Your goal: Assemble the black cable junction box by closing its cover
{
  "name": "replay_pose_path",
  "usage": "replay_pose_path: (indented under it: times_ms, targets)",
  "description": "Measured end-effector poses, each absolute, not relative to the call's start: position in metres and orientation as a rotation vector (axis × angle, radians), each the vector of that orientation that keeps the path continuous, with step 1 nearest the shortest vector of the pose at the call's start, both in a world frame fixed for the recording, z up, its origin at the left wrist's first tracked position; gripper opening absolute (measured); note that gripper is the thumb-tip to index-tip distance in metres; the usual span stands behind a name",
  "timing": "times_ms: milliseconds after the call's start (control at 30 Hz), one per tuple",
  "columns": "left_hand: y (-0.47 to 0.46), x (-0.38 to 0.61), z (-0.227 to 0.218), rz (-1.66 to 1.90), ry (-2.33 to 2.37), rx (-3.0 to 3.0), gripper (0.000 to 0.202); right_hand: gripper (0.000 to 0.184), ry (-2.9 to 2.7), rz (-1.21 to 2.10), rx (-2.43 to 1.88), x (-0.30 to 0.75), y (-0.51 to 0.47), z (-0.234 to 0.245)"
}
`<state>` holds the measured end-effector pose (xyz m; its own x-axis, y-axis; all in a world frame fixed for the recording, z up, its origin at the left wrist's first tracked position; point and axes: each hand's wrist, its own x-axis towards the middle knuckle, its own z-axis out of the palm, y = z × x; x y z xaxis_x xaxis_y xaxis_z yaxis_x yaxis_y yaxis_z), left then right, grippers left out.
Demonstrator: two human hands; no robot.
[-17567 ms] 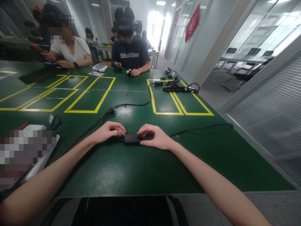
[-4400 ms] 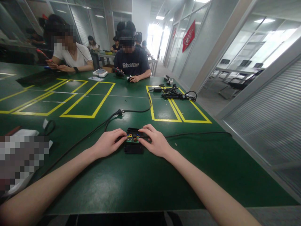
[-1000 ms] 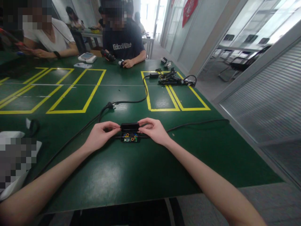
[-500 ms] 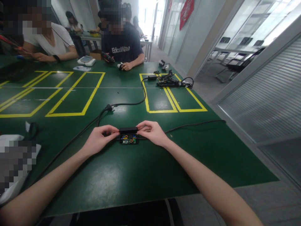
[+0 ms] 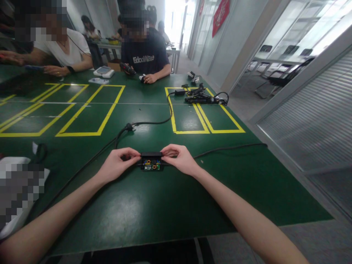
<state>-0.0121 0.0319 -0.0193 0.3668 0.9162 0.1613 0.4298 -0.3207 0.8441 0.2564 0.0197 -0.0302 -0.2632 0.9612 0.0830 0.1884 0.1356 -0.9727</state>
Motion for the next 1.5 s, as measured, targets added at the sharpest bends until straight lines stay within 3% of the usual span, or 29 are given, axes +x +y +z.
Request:
replay_pose_path:
  times_ms: [167, 367, 767, 967, 1233, 1500]
  targets:
    - [0.031, -0.012, -0.018, 0.827, 1.157, 1.928, 0.022, 0.018, -1.698, 1.231, -1.037, 0.262, 0.020, -0.030]
    - [0.032, -0.016, -0.013, 0.776, 1.061, 1.904, 0.025, 0.037, -1.834, 1.144, -0.904, 0.270, 0.020, -0.025]
    - [0.025, -0.013, -0.021, 0.769, 0.855, 2.486, 0.026, 0.015, -2.126, 0.789, -0.808, 0.266, 0.016, -0.020]
    - [0.028, -0.007, -0.023, 0.721, 0.866, 2.671, 0.019, 0.049, -2.361, 0.554, -0.771, 0.257, 0.012, -0.028]
    - [0.030, -0.004, -0.025, 0.653, 0.886, 2.815, 0.034, 0.036, -2.545, 0.105, -0.834, 0.252, 0.012, -0.031]
    - [0.028, -0.003, -0.019, 0.558, 0.806, 2.863, 0.031, 0.038, -2.620, -0.062, -0.798, 0.252, 0.008, -0.021]
